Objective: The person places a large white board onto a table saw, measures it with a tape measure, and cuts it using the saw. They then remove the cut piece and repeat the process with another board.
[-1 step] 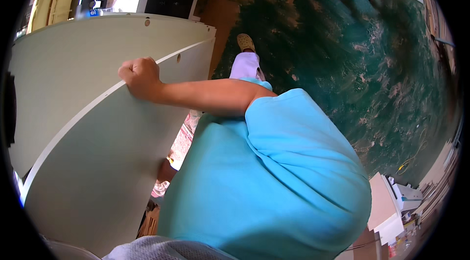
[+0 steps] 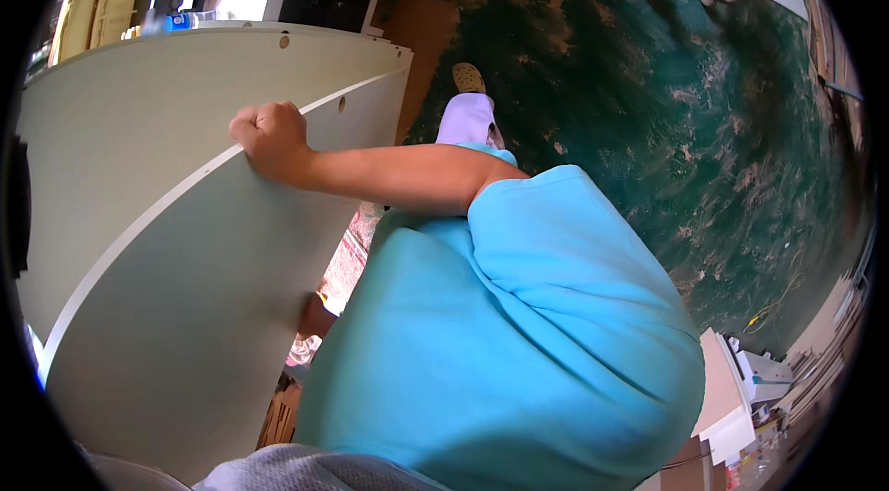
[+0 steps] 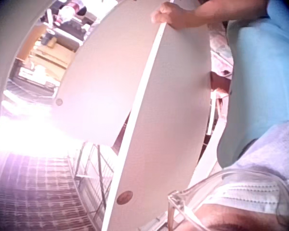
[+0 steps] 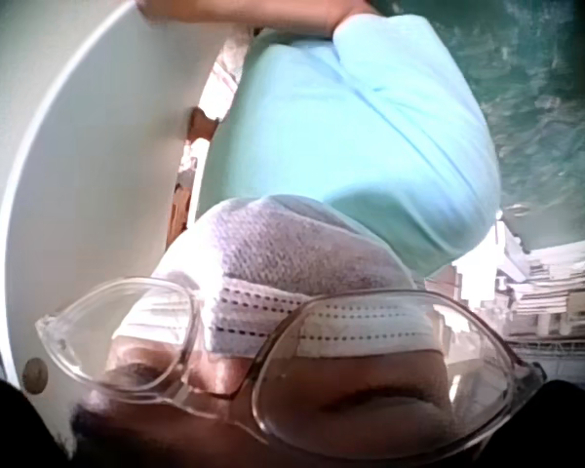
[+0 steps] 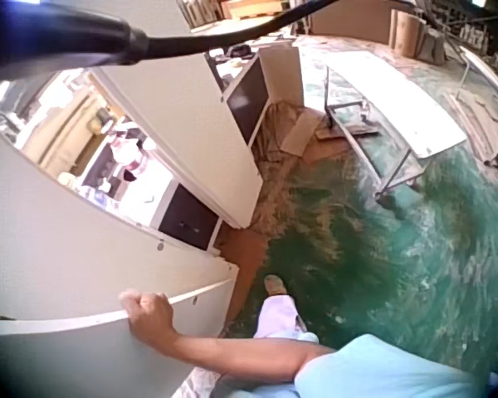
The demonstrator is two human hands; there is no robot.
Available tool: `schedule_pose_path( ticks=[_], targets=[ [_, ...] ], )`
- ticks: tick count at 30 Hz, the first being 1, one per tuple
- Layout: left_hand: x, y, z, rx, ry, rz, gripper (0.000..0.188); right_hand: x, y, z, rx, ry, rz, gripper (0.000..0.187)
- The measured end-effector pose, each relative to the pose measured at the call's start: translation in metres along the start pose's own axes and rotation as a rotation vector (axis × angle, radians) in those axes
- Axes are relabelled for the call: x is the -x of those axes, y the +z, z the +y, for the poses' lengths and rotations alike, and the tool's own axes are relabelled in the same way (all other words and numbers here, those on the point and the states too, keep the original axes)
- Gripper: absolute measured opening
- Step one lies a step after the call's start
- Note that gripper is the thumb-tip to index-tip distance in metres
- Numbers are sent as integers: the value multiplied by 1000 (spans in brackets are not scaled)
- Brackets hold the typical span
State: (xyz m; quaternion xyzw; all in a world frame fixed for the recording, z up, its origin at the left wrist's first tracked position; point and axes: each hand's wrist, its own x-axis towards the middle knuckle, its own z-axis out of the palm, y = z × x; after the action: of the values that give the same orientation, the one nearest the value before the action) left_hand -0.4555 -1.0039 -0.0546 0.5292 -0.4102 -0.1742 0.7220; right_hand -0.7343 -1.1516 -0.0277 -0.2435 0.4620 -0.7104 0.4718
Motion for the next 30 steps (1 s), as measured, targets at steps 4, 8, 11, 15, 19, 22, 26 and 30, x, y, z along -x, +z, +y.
schedule_pose_path(
  ticks=[4, 8, 11, 15, 19, 22, 26, 30],
  targets=[
    [-34, 47, -31, -90, -14, 50, 79, -72, 5, 14, 14, 45, -42, 32],
    [-52, 78, -55, -155, -28, 53, 81, -122, 4, 26, 10, 81, -60, 31],
    [-61, 98, -70, -176, -45, 27, 82, -152, 5, 37, -20, 61, -85, 30],
    [-76, 110, -86, -188, -80, 1, 84, -176, 3, 52, -24, 68, -111, 30],
    [-90, 113, -98, -192, -101, -12, 87, -192, 8, 70, -83, 104, -113, 30],
    [-102, 112, -103, -183, -99, -1, 88, -203, 17, 71, -13, 89, -152, 29],
    [-113, 114, -113, -165, -88, 14, 90, -224, 34, 115, 263, -390, -26, 25],
    [-118, 113, -127, -145, -79, 71, 93, -221, 59, 107, 318, -366, 122, 52]
  ],
)
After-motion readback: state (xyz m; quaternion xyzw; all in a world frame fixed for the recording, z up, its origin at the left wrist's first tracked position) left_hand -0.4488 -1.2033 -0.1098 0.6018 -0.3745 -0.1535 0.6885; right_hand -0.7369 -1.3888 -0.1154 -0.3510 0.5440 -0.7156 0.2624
